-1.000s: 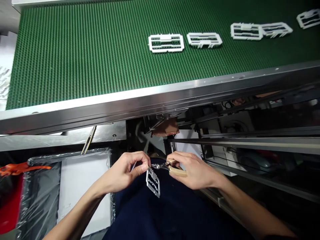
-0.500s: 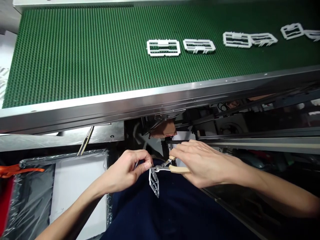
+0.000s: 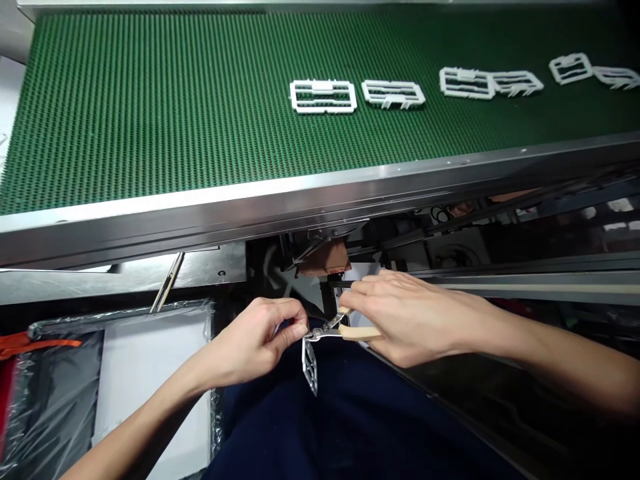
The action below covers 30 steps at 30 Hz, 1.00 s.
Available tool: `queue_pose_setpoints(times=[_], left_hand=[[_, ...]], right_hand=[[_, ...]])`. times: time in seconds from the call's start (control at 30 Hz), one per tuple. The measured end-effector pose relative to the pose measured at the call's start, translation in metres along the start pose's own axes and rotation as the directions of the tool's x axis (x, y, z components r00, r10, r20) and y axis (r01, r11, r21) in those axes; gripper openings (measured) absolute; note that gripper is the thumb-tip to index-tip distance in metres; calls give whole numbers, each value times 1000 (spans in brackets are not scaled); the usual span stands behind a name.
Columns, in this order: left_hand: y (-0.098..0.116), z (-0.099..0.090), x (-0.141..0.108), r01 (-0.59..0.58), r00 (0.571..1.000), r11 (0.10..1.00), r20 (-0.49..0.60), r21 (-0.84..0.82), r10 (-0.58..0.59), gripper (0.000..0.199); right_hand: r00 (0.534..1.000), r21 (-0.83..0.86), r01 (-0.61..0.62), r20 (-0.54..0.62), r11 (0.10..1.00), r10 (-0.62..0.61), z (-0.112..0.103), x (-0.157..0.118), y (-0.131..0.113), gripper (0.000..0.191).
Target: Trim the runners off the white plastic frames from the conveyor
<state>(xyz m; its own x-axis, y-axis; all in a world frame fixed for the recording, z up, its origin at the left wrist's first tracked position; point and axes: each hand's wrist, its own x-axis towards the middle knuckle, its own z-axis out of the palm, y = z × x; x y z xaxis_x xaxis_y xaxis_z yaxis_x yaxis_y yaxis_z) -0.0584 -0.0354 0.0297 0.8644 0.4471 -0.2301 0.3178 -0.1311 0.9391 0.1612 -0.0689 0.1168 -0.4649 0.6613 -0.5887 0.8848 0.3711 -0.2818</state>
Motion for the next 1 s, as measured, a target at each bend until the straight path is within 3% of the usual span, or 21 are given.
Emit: queue_pose_setpoints(times=[0.4, 0.6, 0.7, 0.87, 1.0], left_hand=[[1, 5, -1, 6, 1000, 1000, 27, 10, -6, 20], [-10, 15, 2, 74, 995, 978, -56, -193, -86, 22], [-18, 24, 2, 73, 992, 925, -68, -373, -106, 25], [-29, 46, 0, 33, 997, 758, -32, -652, -71, 32], [-33, 61, 5, 132, 983, 654, 12, -745, -185, 39]], right_hand=[[999, -125, 25, 41, 992, -20, -8, 4, -10, 6], [999, -1, 0, 43, 1000, 0, -1, 8, 4, 4], [998, 161, -69, 18, 985, 67, 10, 0, 16, 14], [965, 366, -247, 14, 897, 260, 41, -15, 33, 21], [927, 451, -323, -26, 832, 374, 65, -19, 32, 17]])
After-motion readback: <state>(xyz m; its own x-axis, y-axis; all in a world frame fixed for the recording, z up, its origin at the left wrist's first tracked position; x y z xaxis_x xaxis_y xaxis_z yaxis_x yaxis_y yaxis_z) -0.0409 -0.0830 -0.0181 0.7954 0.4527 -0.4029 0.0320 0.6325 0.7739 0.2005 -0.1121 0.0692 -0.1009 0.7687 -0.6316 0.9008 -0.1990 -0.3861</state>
